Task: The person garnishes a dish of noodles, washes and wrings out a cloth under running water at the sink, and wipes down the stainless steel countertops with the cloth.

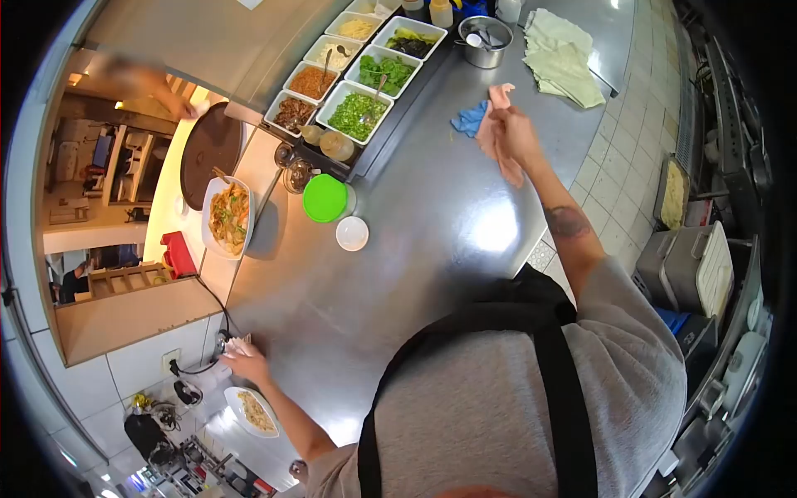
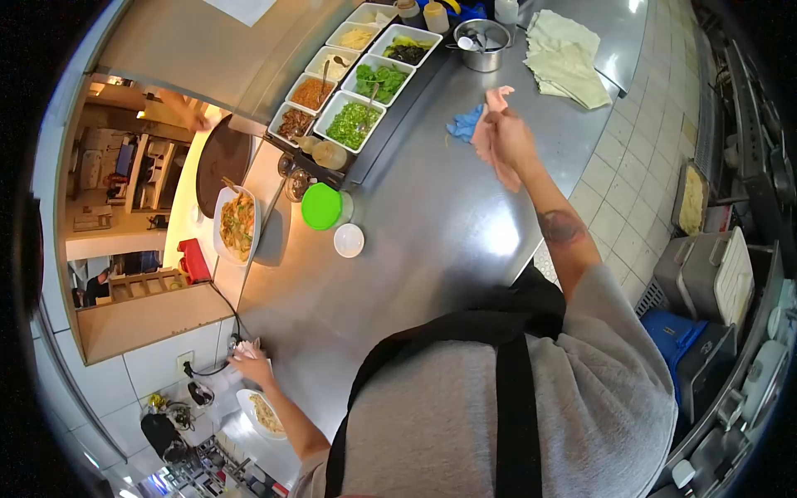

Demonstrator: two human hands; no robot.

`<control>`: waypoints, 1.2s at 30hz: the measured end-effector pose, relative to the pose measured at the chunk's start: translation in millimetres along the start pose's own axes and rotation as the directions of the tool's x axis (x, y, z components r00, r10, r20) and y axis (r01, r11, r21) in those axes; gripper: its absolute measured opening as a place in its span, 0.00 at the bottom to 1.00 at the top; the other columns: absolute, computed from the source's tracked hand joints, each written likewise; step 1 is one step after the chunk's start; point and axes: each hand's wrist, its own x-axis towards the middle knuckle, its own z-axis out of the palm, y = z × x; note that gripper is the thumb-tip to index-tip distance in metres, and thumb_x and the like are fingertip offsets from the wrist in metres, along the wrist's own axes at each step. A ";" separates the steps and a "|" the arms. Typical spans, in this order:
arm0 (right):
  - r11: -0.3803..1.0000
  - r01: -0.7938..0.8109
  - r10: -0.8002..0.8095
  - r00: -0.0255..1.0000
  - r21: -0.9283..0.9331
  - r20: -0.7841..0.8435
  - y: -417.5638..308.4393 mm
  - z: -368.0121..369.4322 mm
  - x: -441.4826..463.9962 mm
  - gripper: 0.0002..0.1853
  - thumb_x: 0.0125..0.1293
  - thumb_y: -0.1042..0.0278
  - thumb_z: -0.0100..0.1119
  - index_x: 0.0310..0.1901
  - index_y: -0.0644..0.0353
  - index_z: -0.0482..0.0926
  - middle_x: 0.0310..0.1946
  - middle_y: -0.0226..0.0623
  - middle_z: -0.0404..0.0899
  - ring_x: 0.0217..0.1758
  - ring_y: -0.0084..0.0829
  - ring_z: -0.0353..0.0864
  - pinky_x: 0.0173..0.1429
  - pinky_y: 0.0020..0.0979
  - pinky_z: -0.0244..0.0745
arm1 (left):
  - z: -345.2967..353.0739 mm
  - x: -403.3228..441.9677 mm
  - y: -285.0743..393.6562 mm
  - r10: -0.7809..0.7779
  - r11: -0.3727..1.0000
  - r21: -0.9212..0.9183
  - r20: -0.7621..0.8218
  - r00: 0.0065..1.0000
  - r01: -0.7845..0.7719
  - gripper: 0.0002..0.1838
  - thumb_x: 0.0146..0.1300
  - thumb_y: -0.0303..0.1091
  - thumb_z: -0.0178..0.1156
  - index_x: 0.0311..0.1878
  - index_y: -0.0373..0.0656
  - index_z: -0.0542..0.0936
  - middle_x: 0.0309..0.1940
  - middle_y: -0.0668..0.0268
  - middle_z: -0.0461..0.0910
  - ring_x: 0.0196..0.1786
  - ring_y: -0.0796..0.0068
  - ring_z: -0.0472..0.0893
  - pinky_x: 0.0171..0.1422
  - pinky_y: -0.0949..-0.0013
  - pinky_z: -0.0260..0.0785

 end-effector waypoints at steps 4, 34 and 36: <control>0.951 -0.087 0.062 0.994 0.298 0.093 16.5 -26.0 46.0 0.09 0.57 0.72 0.57 0.40 0.65 0.78 0.30 0.43 0.80 0.32 0.40 0.80 0.38 0.36 0.74 | -49.2 -96.7 87.1 0.034 0.928 -0.367 0.238 0.971 0.058 0.29 0.55 0.34 0.61 0.61 0.36 0.67 0.67 0.37 0.51 0.69 0.40 0.54 0.70 0.48 0.50; 0.634 0.537 0.131 -0.784 0.557 0.607 70.8 31.2 75.2 0.28 0.42 0.77 0.57 0.51 0.53 0.80 0.47 0.36 0.81 0.45 0.30 0.79 0.52 0.35 0.72 | -171.2 -229.5 313.8 0.340 0.741 -0.659 0.529 0.778 0.124 0.20 0.57 0.32 0.59 0.55 0.42 0.74 0.65 0.46 0.60 0.66 0.46 0.62 0.68 0.56 0.56; 0.769 0.419 -0.013 -0.744 0.482 0.668 98.8 -44.8 96.8 0.26 0.42 0.80 0.58 0.48 0.55 0.81 0.46 0.37 0.81 0.43 0.33 0.80 0.48 0.37 0.75 | -170.0 -230.8 310.2 0.362 0.721 -0.683 0.515 0.777 0.117 0.20 0.56 0.31 0.59 0.54 0.42 0.74 0.64 0.47 0.62 0.64 0.46 0.65 0.66 0.57 0.59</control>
